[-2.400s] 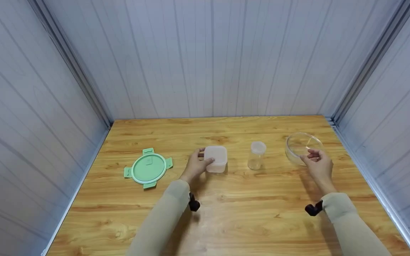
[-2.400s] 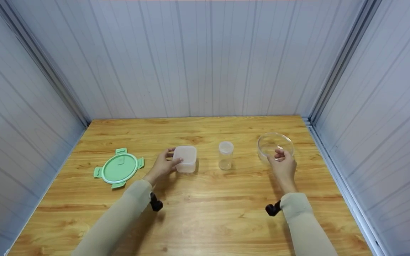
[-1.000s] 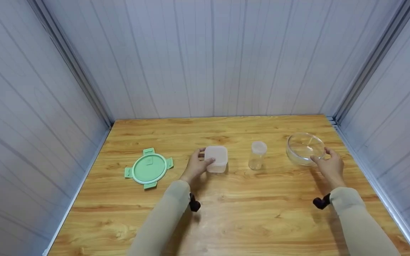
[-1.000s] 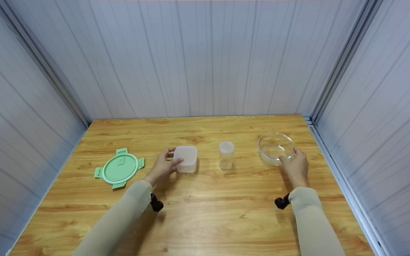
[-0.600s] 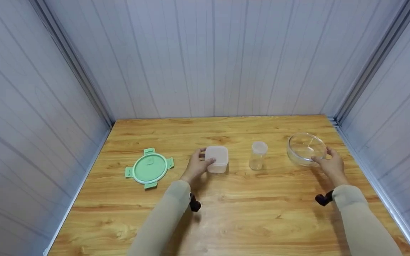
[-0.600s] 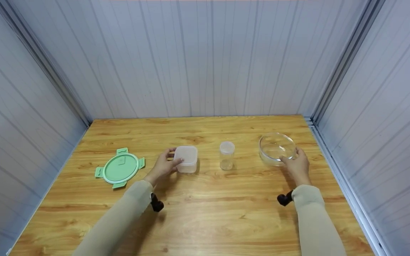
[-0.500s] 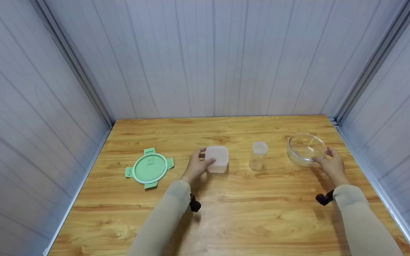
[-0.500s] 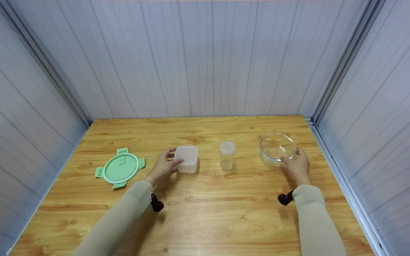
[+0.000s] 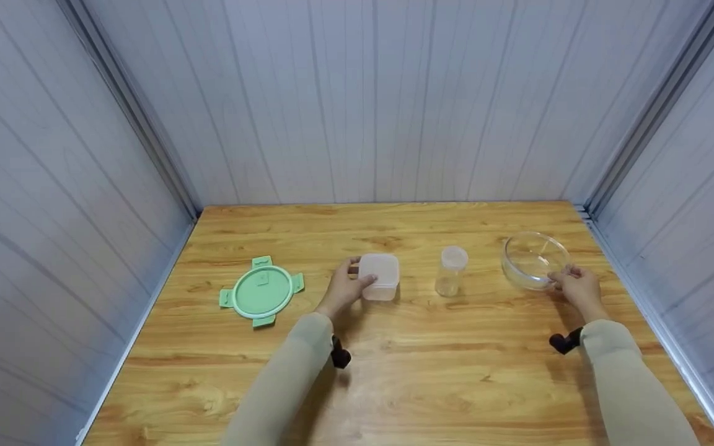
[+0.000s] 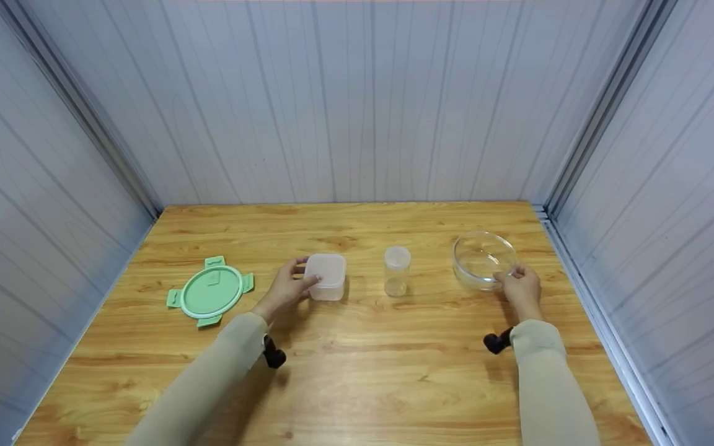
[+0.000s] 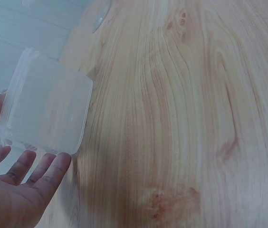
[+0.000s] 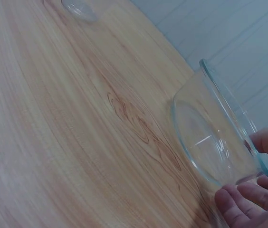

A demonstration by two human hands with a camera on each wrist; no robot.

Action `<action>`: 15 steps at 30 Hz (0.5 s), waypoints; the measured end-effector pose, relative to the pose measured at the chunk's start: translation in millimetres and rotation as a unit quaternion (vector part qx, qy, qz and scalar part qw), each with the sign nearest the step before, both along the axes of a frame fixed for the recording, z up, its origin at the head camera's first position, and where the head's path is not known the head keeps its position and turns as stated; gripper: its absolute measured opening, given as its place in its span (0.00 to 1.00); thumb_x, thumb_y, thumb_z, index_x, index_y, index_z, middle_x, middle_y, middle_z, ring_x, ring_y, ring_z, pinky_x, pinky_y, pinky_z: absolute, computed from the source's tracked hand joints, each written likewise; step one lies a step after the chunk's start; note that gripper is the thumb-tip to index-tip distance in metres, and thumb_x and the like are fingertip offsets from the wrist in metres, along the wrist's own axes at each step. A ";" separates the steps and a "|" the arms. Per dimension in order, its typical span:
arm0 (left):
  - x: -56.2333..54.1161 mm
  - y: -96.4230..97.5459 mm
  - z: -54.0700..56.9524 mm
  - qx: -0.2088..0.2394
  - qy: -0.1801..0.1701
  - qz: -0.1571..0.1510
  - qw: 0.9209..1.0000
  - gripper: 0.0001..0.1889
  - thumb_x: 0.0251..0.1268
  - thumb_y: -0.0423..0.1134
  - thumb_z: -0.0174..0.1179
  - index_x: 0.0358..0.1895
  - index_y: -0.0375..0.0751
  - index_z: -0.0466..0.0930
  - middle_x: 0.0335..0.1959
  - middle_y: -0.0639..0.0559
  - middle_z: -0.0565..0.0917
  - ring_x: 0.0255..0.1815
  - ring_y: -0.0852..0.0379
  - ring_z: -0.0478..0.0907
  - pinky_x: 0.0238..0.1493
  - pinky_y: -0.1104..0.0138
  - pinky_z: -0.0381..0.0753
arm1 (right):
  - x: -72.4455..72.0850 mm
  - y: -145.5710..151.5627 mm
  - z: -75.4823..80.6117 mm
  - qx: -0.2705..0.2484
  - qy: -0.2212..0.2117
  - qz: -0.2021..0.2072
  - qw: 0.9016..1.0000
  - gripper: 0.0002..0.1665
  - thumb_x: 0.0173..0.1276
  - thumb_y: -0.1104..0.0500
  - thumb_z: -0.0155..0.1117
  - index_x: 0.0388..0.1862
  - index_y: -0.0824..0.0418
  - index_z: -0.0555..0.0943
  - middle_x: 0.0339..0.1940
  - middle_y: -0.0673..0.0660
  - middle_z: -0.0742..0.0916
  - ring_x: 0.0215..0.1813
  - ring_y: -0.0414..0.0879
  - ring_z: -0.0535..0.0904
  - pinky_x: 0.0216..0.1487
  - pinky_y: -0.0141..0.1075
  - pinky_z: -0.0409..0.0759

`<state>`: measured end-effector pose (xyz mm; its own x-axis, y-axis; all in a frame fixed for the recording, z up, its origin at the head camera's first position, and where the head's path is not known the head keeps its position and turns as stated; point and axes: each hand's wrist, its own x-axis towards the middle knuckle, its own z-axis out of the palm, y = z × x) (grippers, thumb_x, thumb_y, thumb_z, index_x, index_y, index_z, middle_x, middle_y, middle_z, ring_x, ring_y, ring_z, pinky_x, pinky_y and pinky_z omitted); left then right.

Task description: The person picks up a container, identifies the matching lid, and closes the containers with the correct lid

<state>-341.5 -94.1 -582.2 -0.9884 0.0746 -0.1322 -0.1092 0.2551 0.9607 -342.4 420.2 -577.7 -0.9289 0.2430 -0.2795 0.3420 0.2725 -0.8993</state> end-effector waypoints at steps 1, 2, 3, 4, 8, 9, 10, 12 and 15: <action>-0.2 -0.1 0.6 -0.001 0.000 0.000 1.000 0.33 0.79 0.39 0.67 0.81 0.35 0.66 0.70 0.33 0.77 0.67 0.39 0.81 0.61 0.52 0.89 | 0.1 -0.5 1.2 -0.010 -0.002 -0.001 1.000 0.44 0.83 0.54 0.64 0.84 0.75 0.57 0.49 0.45 0.81 0.41 0.30 0.84 0.49 0.29 0.89; 0.0 0.0 1.0 0.000 -0.001 0.000 1.000 0.33 0.79 0.39 0.67 0.81 0.35 0.66 0.70 0.33 0.77 0.66 0.39 0.81 0.61 0.52 0.89 | 0.9 -0.6 2.0 -0.020 -0.006 0.001 1.000 0.46 0.83 0.54 0.63 0.86 0.75 0.54 0.46 0.43 0.82 0.39 0.31 0.86 0.49 0.30 0.90; 0.1 0.0 1.3 0.001 -0.003 0.000 1.000 0.33 0.79 0.39 0.67 0.81 0.35 0.66 0.70 0.33 0.77 0.66 0.39 0.81 0.61 0.52 0.89 | 1.7 -1.1 2.7 -0.034 -0.008 0.000 0.999 0.48 0.83 0.54 0.62 0.87 0.75 0.51 0.43 0.42 0.83 0.37 0.33 0.88 0.48 0.31 0.91; 0.3 0.0 1.8 0.001 -0.004 -0.001 1.000 0.33 0.79 0.39 0.67 0.81 0.35 0.65 0.70 0.33 0.77 0.66 0.39 0.81 0.61 0.52 0.89 | 2.1 -1.5 3.0 -0.054 -0.011 -0.001 0.998 0.49 0.83 0.55 0.62 0.88 0.74 0.48 0.41 0.42 0.83 0.36 0.35 0.89 0.47 0.33 0.92; 1.1 -0.2 3.8 0.003 -0.004 -0.004 1.000 0.33 0.80 0.38 0.66 0.80 0.34 0.65 0.70 0.33 0.77 0.66 0.39 0.81 0.61 0.51 0.89 | 3.2 -4.8 4.1 -0.124 -0.018 -0.018 0.992 0.50 0.84 0.58 0.60 0.90 0.70 0.43 0.39 0.45 0.85 0.33 0.41 0.91 0.44 0.36 0.93; 1.1 0.0 4.2 0.000 -0.003 -0.003 1.000 0.33 0.80 0.38 0.66 0.80 0.34 0.65 0.70 0.33 0.77 0.66 0.39 0.81 0.62 0.51 0.89 | 2.9 -5.8 4.1 -0.140 -0.021 -0.027 0.990 0.48 0.84 0.59 0.60 0.90 0.69 0.45 0.38 0.47 0.86 0.32 0.42 0.92 0.43 0.37 0.93; 1.1 0.3 4.5 -0.003 -0.003 -0.002 1.000 0.33 0.79 0.39 0.66 0.80 0.34 0.65 0.69 0.33 0.77 0.67 0.39 0.81 0.62 0.51 0.89 | 2.4 -6.5 3.9 -0.155 -0.022 -0.035 0.987 0.46 0.84 0.60 0.60 0.89 0.68 0.47 0.39 0.48 0.86 0.32 0.42 0.92 0.43 0.38 0.93; 1.0 1.2 4.9 -0.007 -0.003 0.002 1.000 0.34 0.79 0.39 0.67 0.81 0.35 0.65 0.69 0.34 0.78 0.68 0.39 0.80 0.63 0.51 0.88 | 1.6 -8.3 4.0 -0.171 -0.025 -0.049 0.984 0.43 0.84 0.60 0.59 0.88 0.67 0.51 0.37 0.49 0.87 0.32 0.43 0.92 0.44 0.39 0.94; 0.7 2.9 4.7 -0.009 0.000 0.008 1.000 0.35 0.79 0.40 0.67 0.81 0.35 0.65 0.69 0.33 0.78 0.68 0.39 0.80 0.65 0.50 0.87 | 0.3 -9.8 3.9 -0.184 -0.026 -0.061 0.981 0.43 0.84 0.62 0.57 0.88 0.67 0.50 0.33 0.51 0.89 0.31 0.44 0.92 0.43 0.39 0.94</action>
<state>-340.8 -91.2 -577.5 -0.9895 0.0554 -0.1335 -0.1138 0.2708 0.9559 -342.0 410.3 -573.8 -0.8815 0.2244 -0.4154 0.3998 -0.1132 -0.9096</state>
